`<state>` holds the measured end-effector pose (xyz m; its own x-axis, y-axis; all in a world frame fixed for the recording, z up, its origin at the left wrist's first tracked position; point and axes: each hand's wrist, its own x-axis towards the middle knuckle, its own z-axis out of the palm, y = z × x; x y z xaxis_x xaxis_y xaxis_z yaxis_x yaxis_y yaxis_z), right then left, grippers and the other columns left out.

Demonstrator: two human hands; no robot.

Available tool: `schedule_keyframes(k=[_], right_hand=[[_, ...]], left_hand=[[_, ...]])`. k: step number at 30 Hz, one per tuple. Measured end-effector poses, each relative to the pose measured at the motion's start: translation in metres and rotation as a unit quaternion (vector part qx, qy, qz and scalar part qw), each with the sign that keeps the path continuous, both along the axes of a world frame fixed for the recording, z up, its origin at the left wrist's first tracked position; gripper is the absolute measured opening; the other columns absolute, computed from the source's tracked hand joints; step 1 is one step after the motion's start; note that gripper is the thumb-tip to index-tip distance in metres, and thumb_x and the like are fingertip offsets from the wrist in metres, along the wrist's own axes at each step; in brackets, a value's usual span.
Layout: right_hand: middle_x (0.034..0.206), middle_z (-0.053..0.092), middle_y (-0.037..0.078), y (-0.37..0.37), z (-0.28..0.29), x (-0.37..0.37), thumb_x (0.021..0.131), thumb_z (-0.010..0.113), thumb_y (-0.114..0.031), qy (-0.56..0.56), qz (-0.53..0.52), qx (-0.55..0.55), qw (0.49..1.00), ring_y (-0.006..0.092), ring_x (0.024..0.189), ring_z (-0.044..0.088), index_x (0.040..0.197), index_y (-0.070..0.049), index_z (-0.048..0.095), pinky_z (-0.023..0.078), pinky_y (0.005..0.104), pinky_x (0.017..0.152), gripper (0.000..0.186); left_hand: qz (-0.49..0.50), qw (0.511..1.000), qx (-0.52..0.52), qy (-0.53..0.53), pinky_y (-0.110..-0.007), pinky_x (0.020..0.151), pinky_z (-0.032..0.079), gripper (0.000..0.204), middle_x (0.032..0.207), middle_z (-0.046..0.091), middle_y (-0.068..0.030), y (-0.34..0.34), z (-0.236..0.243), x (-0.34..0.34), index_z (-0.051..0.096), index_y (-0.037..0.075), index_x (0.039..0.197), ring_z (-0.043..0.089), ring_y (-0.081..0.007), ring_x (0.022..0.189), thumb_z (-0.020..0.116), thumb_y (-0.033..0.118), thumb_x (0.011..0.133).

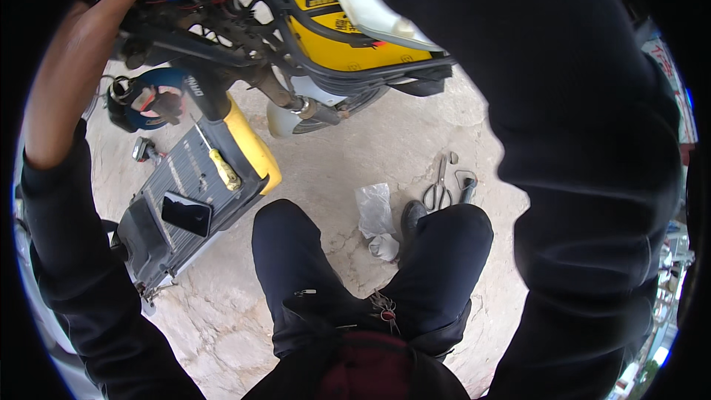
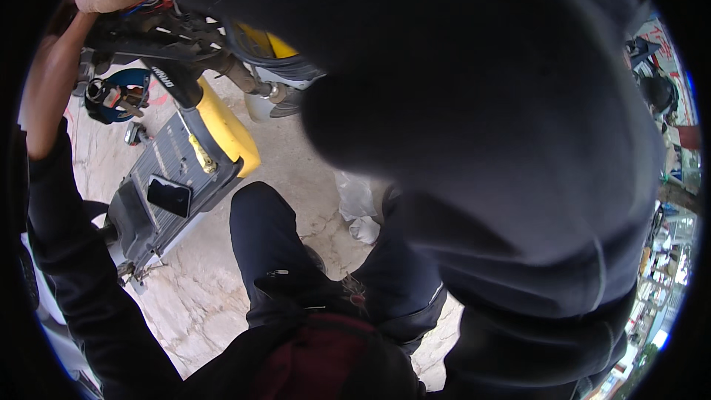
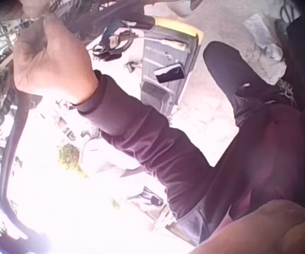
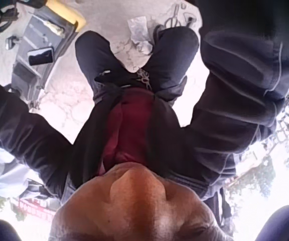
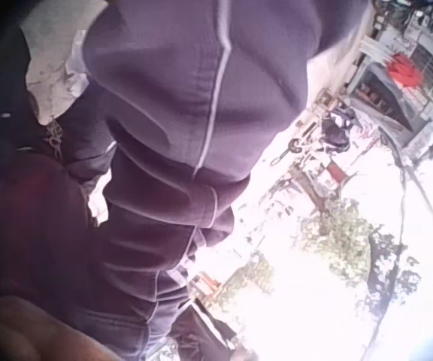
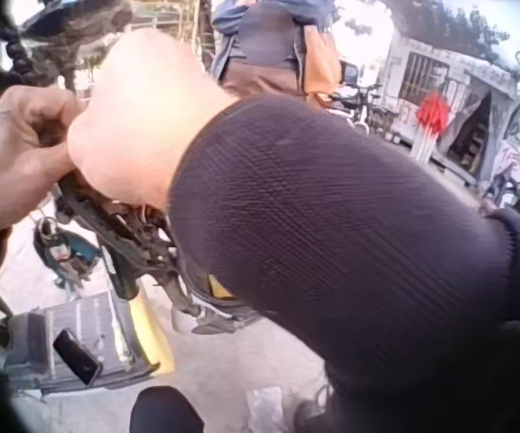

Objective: The person repairs the electrical wiring of an electric scooter. They strip wire ends with shears, twist and connect wires, and secure connections with electrical tape. The scooter's front panel is open, exposing the wiring harness.

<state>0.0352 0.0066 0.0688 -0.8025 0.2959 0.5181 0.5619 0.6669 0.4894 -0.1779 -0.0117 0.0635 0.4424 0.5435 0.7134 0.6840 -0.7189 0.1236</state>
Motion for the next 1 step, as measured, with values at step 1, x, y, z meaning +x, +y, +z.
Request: schedule_keyframes(k=[1], right_hand=[[0.101,0.078,0.015,-0.0036,-0.0002,0.0184,0.096,0.073,-0.023,0.009,0.010,-0.039,0.999,0.0266,0.093,0.074,0.108,-0.007,0.084,0.057,0.0382,0.088,0.023]], left_hand=[[-0.008,0.998,0.066,0.021,-0.031,0.054,0.050,0.010,0.067,0.074,-0.0077,0.0139,-0.0071,0.0040,0.077,0.000,0.078,0.066,-0.0164,0.056,0.078,0.007,0.086]])
